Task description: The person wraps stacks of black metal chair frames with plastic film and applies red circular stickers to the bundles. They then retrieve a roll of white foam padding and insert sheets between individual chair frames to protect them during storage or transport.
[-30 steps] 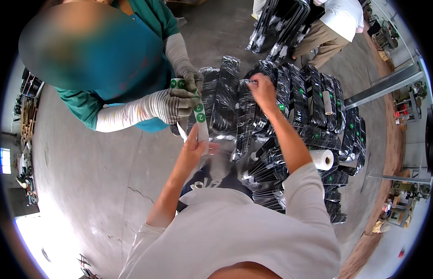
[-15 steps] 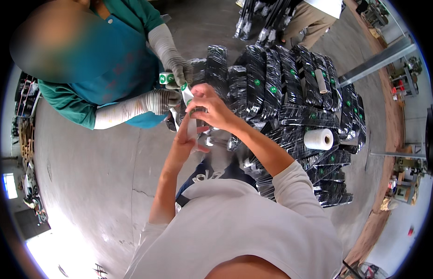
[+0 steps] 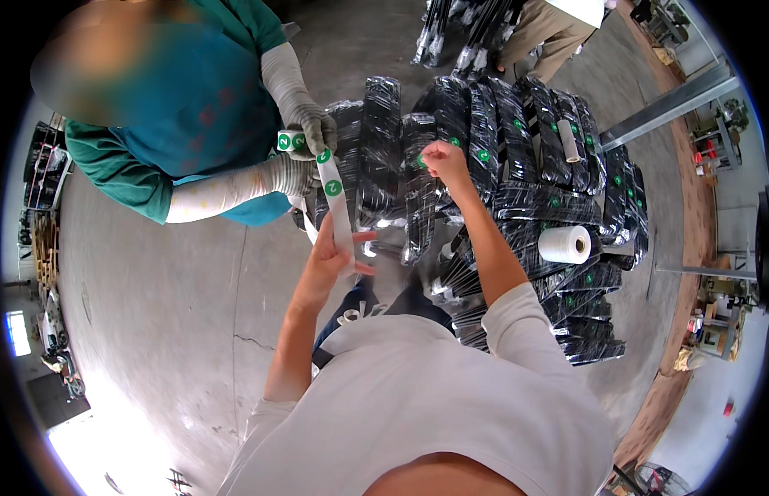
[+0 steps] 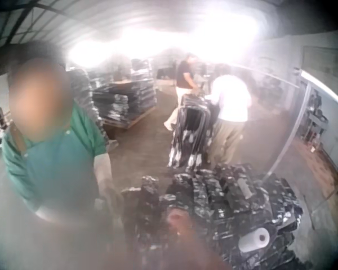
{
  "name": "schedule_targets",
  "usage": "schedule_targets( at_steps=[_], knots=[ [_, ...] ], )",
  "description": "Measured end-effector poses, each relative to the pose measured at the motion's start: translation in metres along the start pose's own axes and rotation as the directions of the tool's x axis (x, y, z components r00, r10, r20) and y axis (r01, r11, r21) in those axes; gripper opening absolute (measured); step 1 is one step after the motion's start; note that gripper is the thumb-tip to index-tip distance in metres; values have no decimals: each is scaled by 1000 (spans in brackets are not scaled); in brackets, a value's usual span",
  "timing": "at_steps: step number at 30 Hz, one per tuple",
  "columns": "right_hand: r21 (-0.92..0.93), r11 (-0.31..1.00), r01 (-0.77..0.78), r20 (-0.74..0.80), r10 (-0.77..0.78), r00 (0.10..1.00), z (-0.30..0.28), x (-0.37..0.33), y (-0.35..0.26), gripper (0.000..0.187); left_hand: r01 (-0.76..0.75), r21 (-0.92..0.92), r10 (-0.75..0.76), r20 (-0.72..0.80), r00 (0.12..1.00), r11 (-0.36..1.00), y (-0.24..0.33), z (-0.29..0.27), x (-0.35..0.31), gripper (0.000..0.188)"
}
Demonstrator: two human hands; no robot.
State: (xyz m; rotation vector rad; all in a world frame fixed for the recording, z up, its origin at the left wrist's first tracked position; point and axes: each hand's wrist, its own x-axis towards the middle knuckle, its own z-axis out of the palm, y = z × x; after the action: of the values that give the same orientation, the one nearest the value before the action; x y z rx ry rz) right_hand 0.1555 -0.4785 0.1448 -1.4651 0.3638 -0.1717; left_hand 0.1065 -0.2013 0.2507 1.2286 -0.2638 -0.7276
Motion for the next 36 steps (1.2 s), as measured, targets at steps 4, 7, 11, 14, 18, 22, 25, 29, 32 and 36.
schedule_targets(
  at_steps=[4,7,11,14,18,22,25,29,32,36],
  knots=[
    [-374,927,26,-2,-29,1000,-4,25,36,7,53,17,-53,-5,999,998,4,-5,-2,76],
    [-699,703,132,-14,-198,980,7,27,44,33,82,10,-82,-8,997,997,2,-10,-6,76],
    [-855,486,-180,-202,9,979,15,17,9,66,60,24,-59,-35,998,998,-6,-17,-10,77],
    [-812,571,-121,-259,-167,951,12,25,37,46,16,6,-16,1,1000,1000,-8,-14,-10,77],
    [-840,542,-18,-259,-372,891,24,24,57,23,-25,9,25,5,1000,1000,-11,-12,-11,75],
    [-860,497,120,-220,-571,791,29,10,58,25,-10,-4,11,22,1000,1000,-7,-10,-13,68],
    [-940,213,265,88,-599,796,46,-24,49,49,-38,-6,38,-9,999,999,-13,-13,-12,74],
    [-887,343,309,285,-120,951,42,-65,35,64,-62,-3,62,-25,998,998,-10,-19,-14,72],
    [-888,452,80,225,275,935,48,-54,-17,65,-74,7,74,-40,996,997,-11,-22,-15,68],
    [-910,160,382,249,-524,814,35,-40,45,66,-19,21,20,-67,998,1000,-7,-12,-9,61]
  ],
)
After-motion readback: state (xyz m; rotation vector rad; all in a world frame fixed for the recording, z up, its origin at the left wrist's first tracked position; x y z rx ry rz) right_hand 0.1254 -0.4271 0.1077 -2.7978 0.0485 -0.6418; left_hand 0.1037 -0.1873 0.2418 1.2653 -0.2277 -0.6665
